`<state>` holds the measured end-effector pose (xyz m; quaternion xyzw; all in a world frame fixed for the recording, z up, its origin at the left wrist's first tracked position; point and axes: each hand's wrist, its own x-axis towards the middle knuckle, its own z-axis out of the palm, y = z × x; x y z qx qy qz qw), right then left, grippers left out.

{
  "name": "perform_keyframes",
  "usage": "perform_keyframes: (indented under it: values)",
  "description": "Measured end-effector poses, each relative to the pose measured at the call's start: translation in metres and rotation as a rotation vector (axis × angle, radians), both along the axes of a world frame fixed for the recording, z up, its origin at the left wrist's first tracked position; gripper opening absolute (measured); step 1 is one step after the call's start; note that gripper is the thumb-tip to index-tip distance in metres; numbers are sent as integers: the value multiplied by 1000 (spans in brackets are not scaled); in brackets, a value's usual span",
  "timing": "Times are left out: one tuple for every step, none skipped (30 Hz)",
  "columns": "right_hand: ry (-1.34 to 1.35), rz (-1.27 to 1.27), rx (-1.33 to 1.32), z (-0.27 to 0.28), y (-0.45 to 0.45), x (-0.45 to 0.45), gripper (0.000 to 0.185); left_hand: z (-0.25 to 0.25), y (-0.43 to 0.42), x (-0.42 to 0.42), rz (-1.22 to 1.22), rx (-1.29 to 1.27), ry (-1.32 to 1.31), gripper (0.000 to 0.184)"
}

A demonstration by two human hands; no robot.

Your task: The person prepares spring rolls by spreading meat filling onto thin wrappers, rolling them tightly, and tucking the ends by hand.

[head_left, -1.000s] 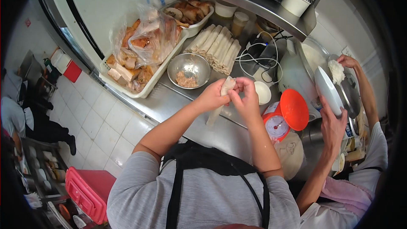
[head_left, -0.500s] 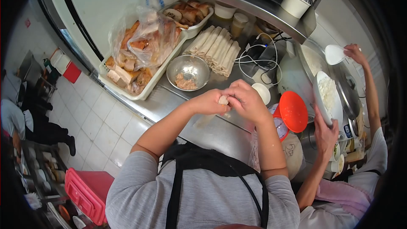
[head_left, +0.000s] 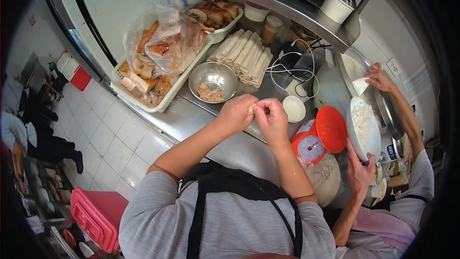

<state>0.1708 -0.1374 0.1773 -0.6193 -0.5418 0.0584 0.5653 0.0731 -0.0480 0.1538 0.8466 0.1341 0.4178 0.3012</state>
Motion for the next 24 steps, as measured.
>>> perform_keyframes:
  values:
    - [-42, -2, -2, -1, 0, 0, 10, -2, 0, 0, -5, -6, -18, 18]
    - [-84, -4, -4, -2, -1, 0, 10, -5, 0, 1, -10, -12, -35, 18]
    - [-126, -6, -6, -4, -1, 1, 11, -7, 0, 1, -16, -19, -52, 17]
    - [-245, 21, 37, -7, -1, 6, 14, -7, 0, 0, -38, -92, -33, 17]
    - [-364, 48, 81, -10, -2, 13, 16, -6, -1, -1, -60, -165, -14, 16]
    - [-483, 75, 126, -10, -2, 15, 19, -5, -2, -2, -81, -237, 6, 16]
    - [-489, 75, 120, -8, -4, 14, 22, -4, -2, -2, -112, -302, 10, 15]
    - [-496, 77, 115, -4, -8, 12, 24, -2, -2, -3, -142, -367, 14, 14]
    - [-501, 80, 107, -1, -11, 11, 27, -2, -3, -3, -172, -435, 18, 14]
    - [-500, 75, 105, -2, -11, 11, 28, -4, -3, -2, -200, -410, 14, 12]
    - [-499, 70, 104, -3, -10, 12, 29, -7, -4, 1, -230, -386, 12, 12]
    - [-497, 63, 104, -4, -10, 12, 30, -9, -5, 2, -260, -360, 9, 12]
    - [-499, 61, 98, -4, -11, 13, 31, -9, -6, 2, -262, -367, 17, 12]
    - [-501, 57, 94, -4, -10, 14, 32, -8, -7, 2, -265, -374, 24, 12]
    - [-504, 54, 92, -4, -10, 16, 33, -6, -6, 3, -267, -378, 31, 12]
    - [-450, 57, 117, -6, -10, 16, 34, -4, -6, 3, -290, -443, 40, 13]
    - [-395, 62, 141, -9, -11, 16, 36, -2, -5, 3, -310, -509, 47, 14]
    - [-341, 70, 164, -10, -11, 16, 38, -1, -5, 3, -329, -578, 53, 16]
    - [-393, 72, 158, -9, -10, 17, 40, -2, -5, 3, -342, -579, 33, 16]
    - [-446, 76, 151, -8, -10, 19, 42, -4, -6, 4, -355, -581, 12, 17]
    - [-497, 78, 145, -8, -9, 20, 44, -5, -7, 4, -368, -583, -7, 18]
    - [-534, 101, 141, -6, -8, 22, 45, -5, -7, 4, -365, -569, -5, 18]
    - [-570, 123, 137, -4, -7, 24, 45, -5, -8, 4, -364, -556, -2, 19]
    - [-607, 142, 132, -3, -7, 26, 46, -6, -8, 4, -366, -542, 2, 19]
